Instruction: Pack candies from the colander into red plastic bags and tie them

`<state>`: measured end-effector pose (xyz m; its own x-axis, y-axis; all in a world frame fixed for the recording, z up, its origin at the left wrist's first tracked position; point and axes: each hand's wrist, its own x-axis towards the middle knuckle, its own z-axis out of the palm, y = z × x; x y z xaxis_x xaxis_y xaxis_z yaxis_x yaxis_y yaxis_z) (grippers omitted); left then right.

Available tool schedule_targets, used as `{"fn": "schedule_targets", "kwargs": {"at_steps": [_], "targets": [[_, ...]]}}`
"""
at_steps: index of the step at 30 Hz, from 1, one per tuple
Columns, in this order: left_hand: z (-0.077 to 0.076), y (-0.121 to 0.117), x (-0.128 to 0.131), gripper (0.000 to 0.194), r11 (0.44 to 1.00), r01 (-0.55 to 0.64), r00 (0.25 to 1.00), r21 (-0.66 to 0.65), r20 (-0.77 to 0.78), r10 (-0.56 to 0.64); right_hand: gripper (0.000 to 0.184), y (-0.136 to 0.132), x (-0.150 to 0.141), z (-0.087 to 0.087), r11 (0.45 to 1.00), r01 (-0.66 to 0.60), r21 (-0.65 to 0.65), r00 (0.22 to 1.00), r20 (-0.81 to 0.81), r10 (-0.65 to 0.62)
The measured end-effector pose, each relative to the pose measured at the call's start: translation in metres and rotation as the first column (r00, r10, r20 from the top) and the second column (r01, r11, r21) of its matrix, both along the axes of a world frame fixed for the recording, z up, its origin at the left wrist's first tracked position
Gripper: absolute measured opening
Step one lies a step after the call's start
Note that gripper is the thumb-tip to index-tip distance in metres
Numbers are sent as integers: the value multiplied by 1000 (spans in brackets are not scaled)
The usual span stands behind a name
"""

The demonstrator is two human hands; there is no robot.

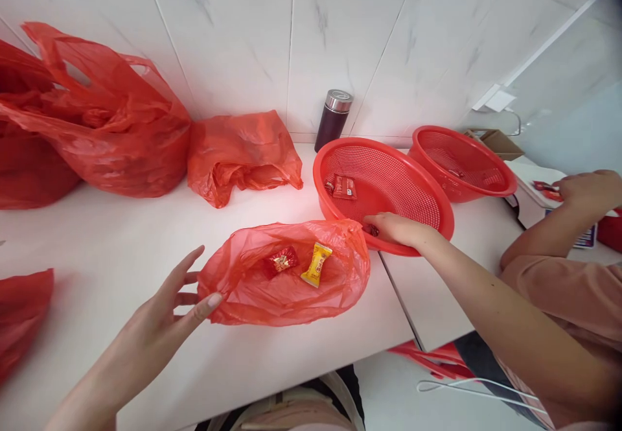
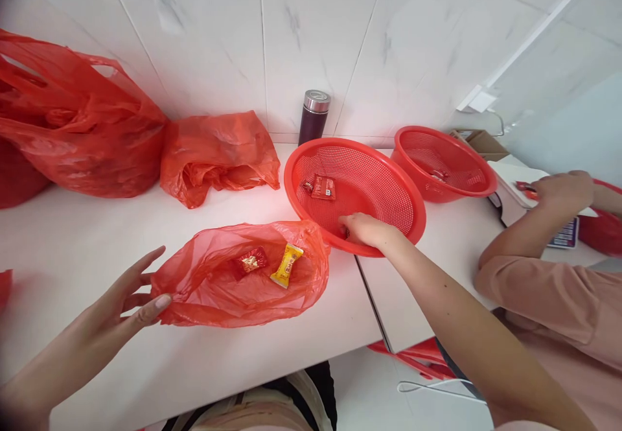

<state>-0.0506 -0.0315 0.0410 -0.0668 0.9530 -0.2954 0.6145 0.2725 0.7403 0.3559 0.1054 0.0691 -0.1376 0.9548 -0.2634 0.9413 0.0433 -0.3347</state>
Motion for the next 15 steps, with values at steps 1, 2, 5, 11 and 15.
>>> {"fn": "schedule_targets", "kwargs": {"at_steps": [1,2,5,11,15], "targets": [[-1,0,-1,81,1000,-1,1000,-4,-2,1,7,1,1,3,1000,5,-7,1000,-22,-5],[-2,1,-2,79,1000,-4,1000,-6,5,4,6,2,1,7,1000,9,-14,999,-39,-9],[-9,2,-6,77,1000,-15,998,-28,60,16,3,-2,-1,25,994,92,64,959,-275,-71],[-11,7,1,74,997,-36,936,-71,347,58,18,-40,-36,71,998,45,49,574,-819,14],[-4,9,14,64,998,-59,841,-26,538,64,19,-57,-63,76,994,-106,-27,577,-816,40]]}}
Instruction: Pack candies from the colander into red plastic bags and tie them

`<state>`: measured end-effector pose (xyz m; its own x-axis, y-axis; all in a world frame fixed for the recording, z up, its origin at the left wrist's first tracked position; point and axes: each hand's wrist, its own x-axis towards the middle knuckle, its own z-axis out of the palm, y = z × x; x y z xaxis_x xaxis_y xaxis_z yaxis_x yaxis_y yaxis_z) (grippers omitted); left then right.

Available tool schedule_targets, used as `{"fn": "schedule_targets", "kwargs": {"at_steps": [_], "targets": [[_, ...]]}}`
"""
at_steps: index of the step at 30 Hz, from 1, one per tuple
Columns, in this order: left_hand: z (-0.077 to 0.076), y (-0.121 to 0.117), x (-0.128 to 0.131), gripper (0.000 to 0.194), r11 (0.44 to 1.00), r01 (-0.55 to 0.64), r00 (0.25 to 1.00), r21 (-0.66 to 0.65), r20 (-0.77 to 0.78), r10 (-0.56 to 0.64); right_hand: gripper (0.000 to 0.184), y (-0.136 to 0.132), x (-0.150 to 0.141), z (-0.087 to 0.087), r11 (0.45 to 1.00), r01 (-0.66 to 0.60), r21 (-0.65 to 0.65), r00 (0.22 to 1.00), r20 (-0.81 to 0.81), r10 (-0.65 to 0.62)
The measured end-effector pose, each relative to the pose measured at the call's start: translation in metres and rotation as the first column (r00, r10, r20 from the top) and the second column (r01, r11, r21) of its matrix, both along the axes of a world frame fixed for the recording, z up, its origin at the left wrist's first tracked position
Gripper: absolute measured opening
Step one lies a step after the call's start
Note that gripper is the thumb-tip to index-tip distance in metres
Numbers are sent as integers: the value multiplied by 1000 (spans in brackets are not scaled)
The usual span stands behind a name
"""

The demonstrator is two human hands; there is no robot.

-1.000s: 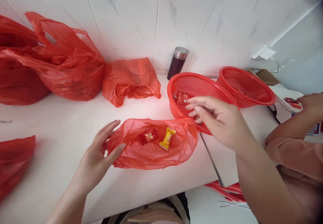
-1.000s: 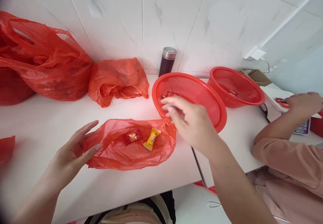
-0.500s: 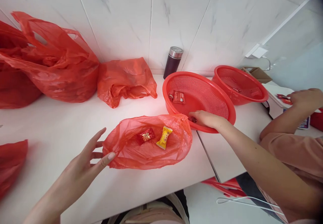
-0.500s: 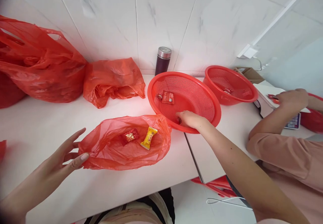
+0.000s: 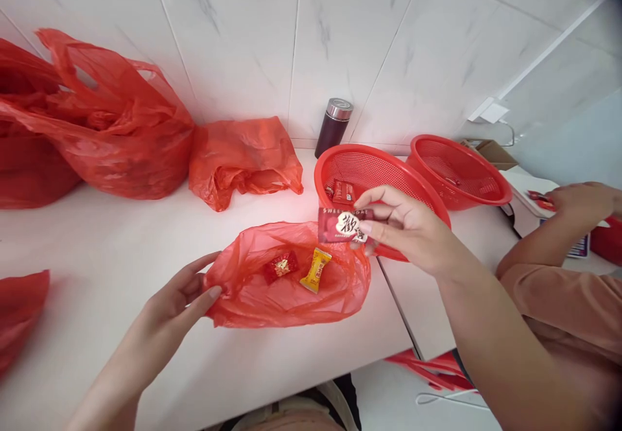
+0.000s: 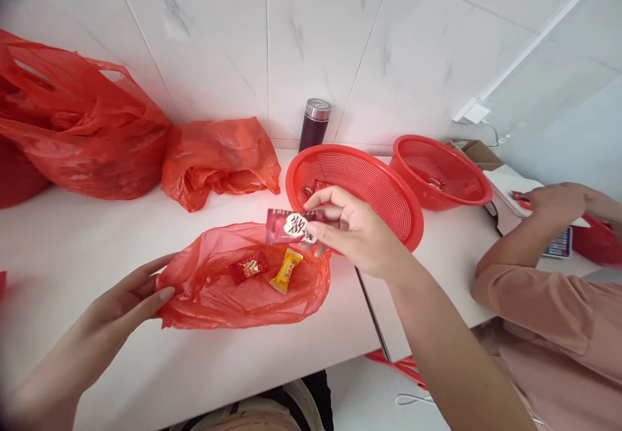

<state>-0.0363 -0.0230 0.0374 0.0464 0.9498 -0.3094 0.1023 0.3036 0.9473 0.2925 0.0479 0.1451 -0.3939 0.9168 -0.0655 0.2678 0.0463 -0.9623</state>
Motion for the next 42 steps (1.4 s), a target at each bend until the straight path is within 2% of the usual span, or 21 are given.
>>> {"fn": "schedule_targets", "kwargs": {"at_steps": [2,4,6,8,11,14,15,17,19,22,25,27,29,32,34,35,36,37,39,40,42], "targets": [[1,-1,4,61,1000,-25,996,16,85,23,17,-4,-10,-8,996,-83,-44,994,66,85],[-1,-1,6,58,997,-74,988,18,134,71,16,-6,-17,-18,995,-102,-14,974,201,103],[-3,-2,5,56,991,-133,978,13,165,130,18,-4,-21,-24,993,-66,96,951,308,33],[-5,-2,4,55,985,-174,966,4,194,169,16,2,-21,-23,980,-12,200,952,302,-50],[-1,-2,6,55,982,-190,957,-15,222,189,11,29,-13,-15,949,75,305,953,257,-158],[4,-1,10,57,981,-193,952,-20,240,192,16,77,5,-16,914,103,393,865,418,-277],[5,-1,11,56,982,-190,951,-18,244,188,21,96,11,-21,920,82,383,799,526,-290],[3,-1,10,57,986,-168,958,-17,235,167,38,132,24,-35,956,19,292,616,750,-241],[-3,-1,4,59,991,-129,971,-26,198,132,58,160,34,-52,981,-21,193,521,840,-154],[-15,0,-7,61,992,-122,983,-32,135,125,85,184,37,-76,993,-60,103,487,871,-61],[-21,3,-13,60,987,-159,981,-28,106,161,96,189,30,-94,993,-87,74,457,889,-26],[-21,6,-13,60,986,-164,981,-30,100,166,87,188,25,-100,992,-111,66,450,893,-9],[-20,9,-11,61,986,-162,982,-30,94,164,64,188,22,-101,989,-137,60,458,889,9],[-19,11,-10,63,988,-152,984,-31,91,154,34,188,26,-91,987,-146,65,494,869,16],[-19,10,-10,64,988,-151,982,-46,112,155,29,182,29,-74,989,-126,81,526,851,-3],[-18,9,-10,64,986,-155,977,-54,138,161,30,176,30,-62,989,-114,90,560,828,-11],[-17,8,-10,63,985,-160,970,-63,177,169,32,167,29,-48,990,-104,98,627,779,-11],[-15,8,-10,62,984,-161,959,-75,225,174,33,155,26,-32,989,-107,97,701,713,6],[-9,7,-6,58,982,-163,927,-93,325,185,36,121,13,-1,985,-152,86,906,411,103],[-6,7,-3,55,981,-167,912,-99,363,192,37,102,3,12,972,-227,62,931,307,198],[2,7,5,49,977,-186,892,-107,397,214,35,63,-21,27,926,-373,55,905,244,350]]}}
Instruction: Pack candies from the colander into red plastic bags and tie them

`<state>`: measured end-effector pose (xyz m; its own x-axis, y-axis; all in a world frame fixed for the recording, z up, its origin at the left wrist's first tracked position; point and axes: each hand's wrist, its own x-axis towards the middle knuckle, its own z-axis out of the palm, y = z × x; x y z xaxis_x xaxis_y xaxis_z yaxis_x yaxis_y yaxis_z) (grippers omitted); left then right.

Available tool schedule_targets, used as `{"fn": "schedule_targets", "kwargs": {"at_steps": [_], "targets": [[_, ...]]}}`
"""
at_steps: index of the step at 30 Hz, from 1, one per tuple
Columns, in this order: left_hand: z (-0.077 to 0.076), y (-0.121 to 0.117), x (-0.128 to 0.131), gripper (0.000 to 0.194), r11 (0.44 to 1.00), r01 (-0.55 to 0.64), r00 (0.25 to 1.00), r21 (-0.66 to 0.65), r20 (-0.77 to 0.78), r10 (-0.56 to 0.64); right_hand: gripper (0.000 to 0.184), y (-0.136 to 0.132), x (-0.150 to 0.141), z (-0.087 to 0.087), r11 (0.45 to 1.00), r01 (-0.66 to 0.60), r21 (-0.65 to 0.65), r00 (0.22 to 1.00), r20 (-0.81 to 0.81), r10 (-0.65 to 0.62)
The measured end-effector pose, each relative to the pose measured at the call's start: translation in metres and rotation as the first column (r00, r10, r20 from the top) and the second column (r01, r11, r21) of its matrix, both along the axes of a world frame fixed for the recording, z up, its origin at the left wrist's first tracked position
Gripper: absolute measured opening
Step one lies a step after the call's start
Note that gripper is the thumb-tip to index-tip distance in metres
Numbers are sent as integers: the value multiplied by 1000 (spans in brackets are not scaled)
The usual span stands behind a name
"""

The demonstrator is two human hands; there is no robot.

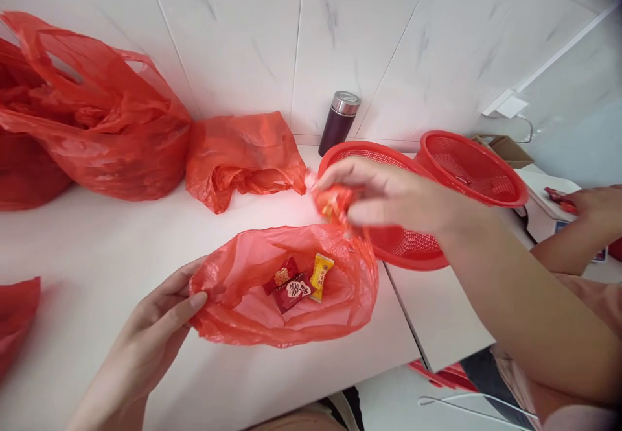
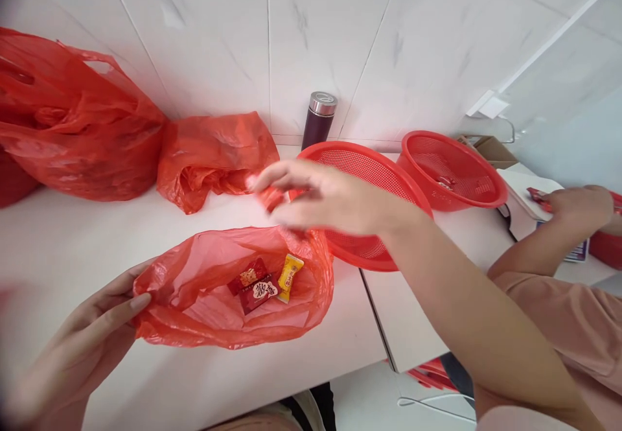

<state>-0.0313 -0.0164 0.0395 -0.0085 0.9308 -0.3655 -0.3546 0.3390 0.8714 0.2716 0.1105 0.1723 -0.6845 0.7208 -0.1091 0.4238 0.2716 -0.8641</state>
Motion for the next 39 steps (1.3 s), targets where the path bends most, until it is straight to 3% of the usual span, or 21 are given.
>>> {"fn": "schedule_targets", "kwargs": {"at_steps": [3,7,11,14,16,17,19,22,25,28,32,36,39], "targets": [[10,-1,10,47,1000,-31,999,-2,10,31,35,-45,-36,-13,964,-264,16,955,147,259],[11,-5,9,49,999,-40,999,12,36,39,45,-59,-56,-48,936,-317,153,888,393,237],[4,-8,0,49,998,-51,998,39,39,49,33,-26,-44,-36,974,-185,129,970,183,160],[4,-9,0,47,997,-56,998,49,44,54,25,21,-24,-28,960,107,260,986,94,-135],[6,-10,3,45,997,-61,997,52,46,59,23,53,-9,-41,878,242,413,911,215,-353],[7,-10,5,45,996,-70,997,46,41,68,23,67,-2,-52,866,228,445,857,331,-396],[10,-11,7,48,996,-88,996,24,32,87,25,88,9,-79,886,183,426,811,444,-380],[12,-12,9,52,994,-106,994,-2,24,106,33,100,17,-113,926,119,357,807,509,-300],[11,-12,7,53,994,-113,994,0,7,113,22,100,18,-125,937,121,328,808,515,-285],[7,-11,2,52,995,-99,995,7,4,99,14,101,18,-114,937,181,300,820,480,-312],[-3,-9,-5,50,998,-60,998,2,-1,60,18,92,24,-75,926,306,221,873,324,-366],[-6,-7,-6,45,998,-54,998,13,-25,54,19,55,24,-33,948,299,-110,950,-57,-306],[-3,-7,-1,43,997,-69,997,32,-22,70,20,16,14,-15,958,212,-193,967,-103,-234]]}}
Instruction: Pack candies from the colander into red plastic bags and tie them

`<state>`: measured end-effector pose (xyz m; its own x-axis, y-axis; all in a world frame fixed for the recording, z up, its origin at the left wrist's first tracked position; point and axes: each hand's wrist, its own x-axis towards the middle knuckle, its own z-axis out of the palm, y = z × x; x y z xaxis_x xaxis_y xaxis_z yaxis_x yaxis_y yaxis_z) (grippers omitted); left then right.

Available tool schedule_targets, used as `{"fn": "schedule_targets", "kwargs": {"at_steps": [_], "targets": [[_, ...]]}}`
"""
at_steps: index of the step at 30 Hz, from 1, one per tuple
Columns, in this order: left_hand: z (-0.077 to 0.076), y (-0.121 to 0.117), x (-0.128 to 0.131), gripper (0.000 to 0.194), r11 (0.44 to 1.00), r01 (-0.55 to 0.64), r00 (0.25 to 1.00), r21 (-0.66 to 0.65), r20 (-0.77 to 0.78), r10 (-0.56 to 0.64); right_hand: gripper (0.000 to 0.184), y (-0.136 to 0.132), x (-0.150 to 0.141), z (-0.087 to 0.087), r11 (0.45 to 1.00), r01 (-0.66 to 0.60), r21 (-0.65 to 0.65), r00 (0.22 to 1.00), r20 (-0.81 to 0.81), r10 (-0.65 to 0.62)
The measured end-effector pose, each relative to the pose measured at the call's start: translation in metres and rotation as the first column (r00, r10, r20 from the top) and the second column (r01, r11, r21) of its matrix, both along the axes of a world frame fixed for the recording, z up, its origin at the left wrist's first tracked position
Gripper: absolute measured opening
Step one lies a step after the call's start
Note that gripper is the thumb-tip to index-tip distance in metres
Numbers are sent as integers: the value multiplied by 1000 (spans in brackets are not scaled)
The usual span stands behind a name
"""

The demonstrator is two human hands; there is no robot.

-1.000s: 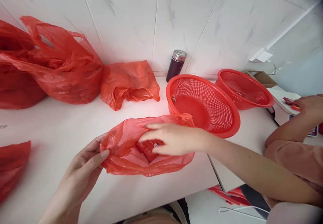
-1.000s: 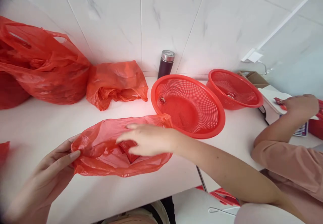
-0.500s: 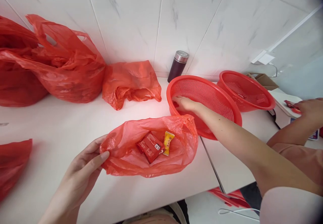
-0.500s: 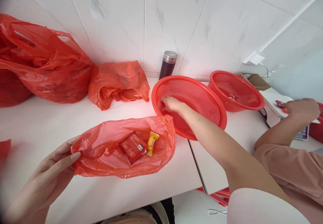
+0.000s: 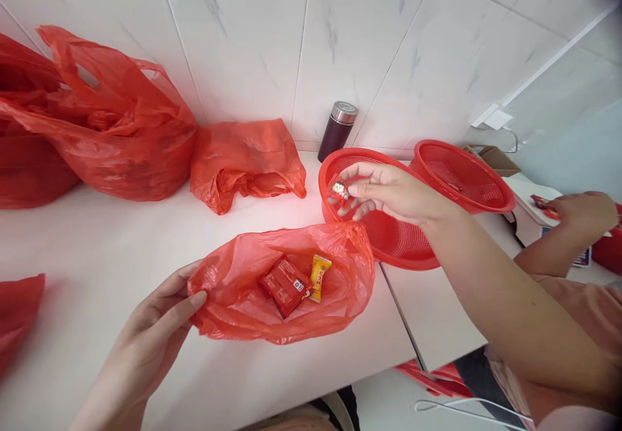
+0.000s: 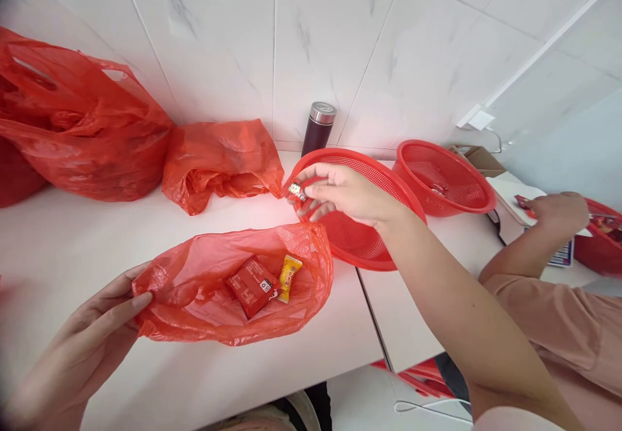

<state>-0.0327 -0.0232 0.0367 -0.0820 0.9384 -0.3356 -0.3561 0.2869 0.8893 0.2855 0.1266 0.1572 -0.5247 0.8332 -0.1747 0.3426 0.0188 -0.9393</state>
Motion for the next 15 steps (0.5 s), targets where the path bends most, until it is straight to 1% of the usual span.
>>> {"fn": "schedule_targets", "kwargs": {"at_steps": [2,3,4,5,6,7,9,11,12,13,14,15], "targets": [[3,-1,2,44,1000,-3,1000,5,14,3,19,-26,-10,2,998,-43,37,995,89,39],[4,-2,2,45,1000,-1,1000,3,17,1,20,-38,-14,1,995,-48,92,986,165,32],[5,-3,2,44,1000,3,1000,3,15,-3,21,-48,-18,0,984,-46,173,967,254,0],[5,-4,1,44,1000,6,1000,2,8,-6,22,-57,-21,-2,962,-46,270,938,342,-52],[5,-5,0,43,1000,7,1000,1,-3,-7,23,-65,-22,-3,928,-55,368,904,413,-110],[4,-6,-1,43,1000,8,1000,-1,-12,-8,25,-71,-23,-5,888,-72,454,871,463,-166],[3,-7,-3,43,1000,6,1000,-1,-23,-6,25,-78,-20,-6,811,-110,575,820,514,-253],[2,-7,-3,44,1000,1,999,-7,-51,-2,23,-81,-14,-7,751,-132,647,780,535,-324],[3,-7,-1,46,1000,-4,997,-4,-81,4,23,-82,-10,-9,730,-137,669,755,548,-360],[5,-7,1,49,1000,-11,992,2,-126,11,25,-83,-7,-11,722,-139,678,728,565,-389],[6,-7,4,54,1000,-19,983,13,-184,21,29,-83,-5,-14,730,-140,669,699,589,-405],[8,-8,6,59,999,-24,969,26,-246,30,33,-84,-2,-17,751,-136,646,672,617,-410]]}}
